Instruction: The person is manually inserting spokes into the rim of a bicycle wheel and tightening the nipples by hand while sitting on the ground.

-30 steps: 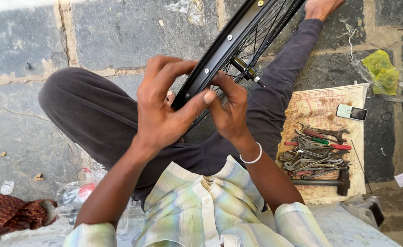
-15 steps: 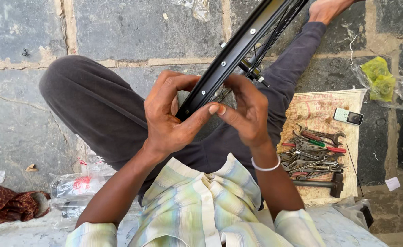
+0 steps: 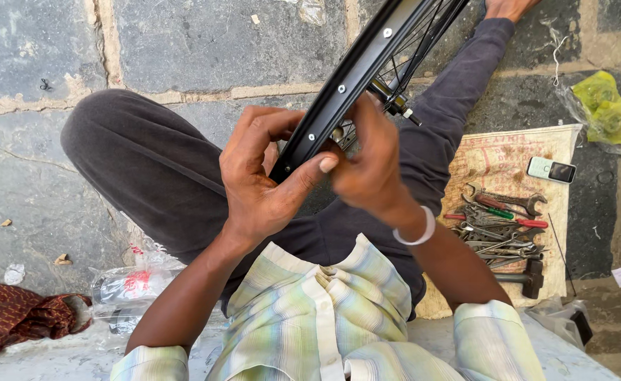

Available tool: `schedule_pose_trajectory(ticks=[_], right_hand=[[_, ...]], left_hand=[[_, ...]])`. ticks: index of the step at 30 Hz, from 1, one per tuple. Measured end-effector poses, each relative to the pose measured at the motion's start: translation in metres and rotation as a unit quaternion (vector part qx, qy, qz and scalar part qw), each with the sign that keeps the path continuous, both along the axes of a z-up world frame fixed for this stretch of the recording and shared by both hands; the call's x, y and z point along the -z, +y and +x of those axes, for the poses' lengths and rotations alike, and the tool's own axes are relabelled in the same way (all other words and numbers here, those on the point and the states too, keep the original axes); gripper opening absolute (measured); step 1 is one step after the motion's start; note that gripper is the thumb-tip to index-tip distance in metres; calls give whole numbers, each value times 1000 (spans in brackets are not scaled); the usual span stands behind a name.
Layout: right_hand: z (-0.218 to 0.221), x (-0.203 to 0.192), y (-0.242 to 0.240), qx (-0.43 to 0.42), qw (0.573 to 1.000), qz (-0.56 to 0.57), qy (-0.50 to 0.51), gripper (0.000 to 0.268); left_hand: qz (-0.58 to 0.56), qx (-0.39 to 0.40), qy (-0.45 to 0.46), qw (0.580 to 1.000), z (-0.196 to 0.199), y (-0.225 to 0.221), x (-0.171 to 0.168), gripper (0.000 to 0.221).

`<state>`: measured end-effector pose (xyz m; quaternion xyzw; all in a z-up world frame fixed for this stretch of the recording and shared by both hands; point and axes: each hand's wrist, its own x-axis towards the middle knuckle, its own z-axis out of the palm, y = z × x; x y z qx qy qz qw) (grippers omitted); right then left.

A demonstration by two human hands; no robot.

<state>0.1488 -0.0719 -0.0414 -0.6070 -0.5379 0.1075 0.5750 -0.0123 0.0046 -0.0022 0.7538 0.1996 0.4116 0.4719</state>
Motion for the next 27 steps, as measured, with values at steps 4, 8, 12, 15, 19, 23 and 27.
schedule_pose_trajectory(ticks=[4, 8, 12, 15, 19, 23, 27], right_hand=[[-50, 8, 2, 224, 957, 137, -123, 30], [-63, 2, -7, 167, 979, 106, -49, 31], [-9, -6, -21, -96, 976, 47, 190, 41], [21, 1, -20, -225, 942, 10, 251, 40], [1, 26, -8, 60, 985, 94, -131, 20], [-32, 37, -1, 102, 982, 155, 15, 25], [-40, 32, -8, 121, 975, 86, 166, 22]], left_hand=[[-10, -15, 25, 1000, 5, -3, -5, 48], [11, 52, 31, 998, 1, 6, -9, 43], [-2, 66, 32, 997, 0, 7, -7, 46], [14, 9, 17, 1000, 2, 2, -1, 38], [9, 2, 2, 1000, 2, -2, 5, 43], [25, -1, 2, 1000, 0, -2, -3, 46], [39, 6, 38, 998, 10, 4, -20, 43]])
